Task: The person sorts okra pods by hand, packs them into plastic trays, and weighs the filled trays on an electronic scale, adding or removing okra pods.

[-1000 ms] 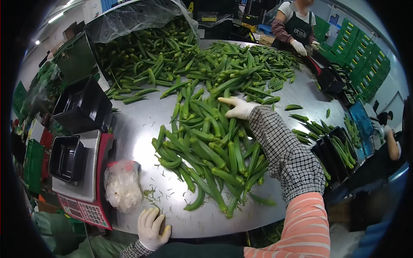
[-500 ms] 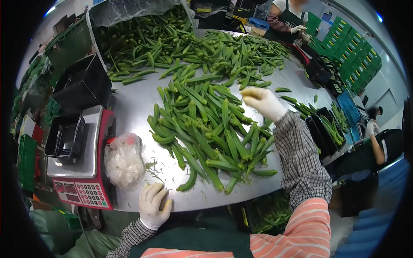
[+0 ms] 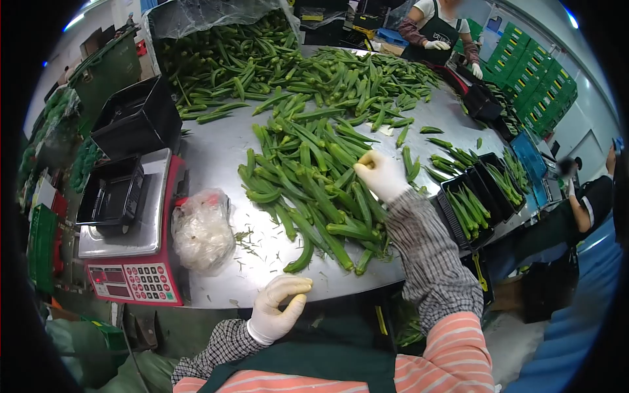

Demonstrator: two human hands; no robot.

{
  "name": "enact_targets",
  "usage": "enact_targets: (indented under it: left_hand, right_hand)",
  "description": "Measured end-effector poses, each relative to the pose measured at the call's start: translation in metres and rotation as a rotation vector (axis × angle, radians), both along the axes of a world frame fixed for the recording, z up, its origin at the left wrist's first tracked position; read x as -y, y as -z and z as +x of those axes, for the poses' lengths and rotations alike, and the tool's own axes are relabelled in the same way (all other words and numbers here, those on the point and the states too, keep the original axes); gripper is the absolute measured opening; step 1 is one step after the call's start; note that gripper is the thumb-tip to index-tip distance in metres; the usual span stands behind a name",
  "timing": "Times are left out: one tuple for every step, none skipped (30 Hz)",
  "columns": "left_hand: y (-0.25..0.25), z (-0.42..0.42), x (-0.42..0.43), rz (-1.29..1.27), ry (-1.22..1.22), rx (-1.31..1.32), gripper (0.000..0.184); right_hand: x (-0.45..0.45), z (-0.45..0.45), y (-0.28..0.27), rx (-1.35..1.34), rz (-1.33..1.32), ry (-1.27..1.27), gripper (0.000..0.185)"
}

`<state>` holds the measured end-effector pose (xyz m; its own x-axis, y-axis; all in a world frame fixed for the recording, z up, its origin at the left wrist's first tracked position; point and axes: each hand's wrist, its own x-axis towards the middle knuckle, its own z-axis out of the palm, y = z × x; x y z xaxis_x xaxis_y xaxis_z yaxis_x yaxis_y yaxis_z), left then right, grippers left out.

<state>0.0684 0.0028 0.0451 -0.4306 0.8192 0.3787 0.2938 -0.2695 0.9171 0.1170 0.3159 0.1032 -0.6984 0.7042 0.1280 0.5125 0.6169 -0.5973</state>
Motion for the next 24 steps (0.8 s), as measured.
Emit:
enact_targets:
  left_hand:
    - [0.001,0.001,0.001,-0.029,0.001,0.135,0.017]
    - [0.001,0.003,0.003,-0.060,0.004,0.273,0.018]
    - [-0.006,0.001,0.000,-0.142,0.044,0.396,0.022]
    - [0.004,0.000,-0.006,-0.120,0.109,0.542,0.029]
    - [0.002,0.001,-0.014,-0.072,0.126,0.692,0.034]
    - [-0.002,0.003,-0.025,-0.026,0.140,0.841,0.039]
    - [-0.004,0.003,-0.033,0.008,0.169,0.944,0.041]
    - [-0.004,0.003,-0.041,0.045,0.196,1.046,0.044]
    - [-0.004,0.002,-0.045,0.085,0.222,1.146,0.046]
    - [-0.004,0.001,-0.046,0.067,0.212,1.143,0.046]
    - [-0.003,0.001,-0.046,0.047,0.202,1.140,0.046]
    - [-0.002,0.001,-0.046,0.026,0.194,1.138,0.046]
    - [0.000,0.003,-0.046,0.029,0.174,1.135,0.045]
    - [0.001,0.004,-0.045,0.032,0.154,1.132,0.044]
    - [0.002,0.006,-0.044,0.037,0.135,1.127,0.044]
    - [0.003,0.007,-0.044,0.039,0.118,1.124,0.042]
    - [0.004,0.008,-0.045,0.043,0.100,1.121,0.040]
    - [0.004,0.008,-0.045,0.048,0.082,1.117,0.038]
    - [0.004,0.008,-0.046,0.043,0.081,1.116,0.036]
    - [0.004,0.008,-0.047,0.037,0.082,1.115,0.034]
    - [0.004,0.010,-0.048,0.030,0.086,1.115,0.032]
    - [0.004,0.012,-0.050,0.017,0.089,1.121,0.031]
    - [0.003,0.015,-0.052,0.003,0.097,1.126,0.031]
    - [0.001,0.020,-0.055,-0.013,0.110,1.131,0.030]
  right_hand:
    - [0.013,0.012,-0.005,-0.101,-0.024,-0.029,0.020]
    - [0.033,0.025,-0.009,-0.236,0.021,-0.089,0.016]
    - [0.054,0.035,-0.013,-0.327,0.079,-0.132,0.012]
    - [0.075,0.044,-0.013,-0.432,0.098,-0.167,0.010]
    - [0.093,0.051,-0.010,-0.484,0.166,-0.190,0.008]
    - [0.108,0.056,-0.004,-0.551,0.152,-0.237,0.008]
    - [0.122,0.062,-0.001,-0.582,0.169,-0.283,0.010]
    - [0.135,0.067,0.004,-0.580,0.110,-0.297,0.014]
    - [0.144,0.071,0.012,-0.583,0.126,-0.282,0.016]
    - [0.151,0.073,0.019,-0.587,0.143,-0.267,0.018]
    - [0.156,0.076,0.023,-0.593,0.120,-0.255,0.018]
    - [0.160,0.078,0.028,-0.598,0.097,-0.242,0.019]
    - [0.164,0.080,0.031,-0.602,0.072,-0.228,0.019]
    - [0.166,0.081,0.034,-0.613,0.059,-0.218,0.020]
    - [0.167,0.080,0.036,-0.624,0.047,-0.209,0.020]
    - [0.168,0.080,0.037,-0.637,0.037,-0.202,0.020]
    - [0.168,0.080,0.038,-0.638,0.032,-0.209,0.020]
    - [0.169,0.080,0.039,-0.638,0.029,-0.216,0.021]
    - [0.170,0.081,0.041,-0.639,0.026,-0.223,0.021]
    - [0.170,0.082,0.041,-0.635,0.040,-0.233,0.021]
    - [0.171,0.084,0.042,-0.631,0.056,-0.239,0.021]
    - [0.171,0.087,0.043,-0.625,0.072,-0.240,0.021]
    - [0.172,0.091,0.042,-0.603,0.067,-0.227,0.021]
    - [0.173,0.099,0.039,-0.579,0.063,-0.210,0.020]
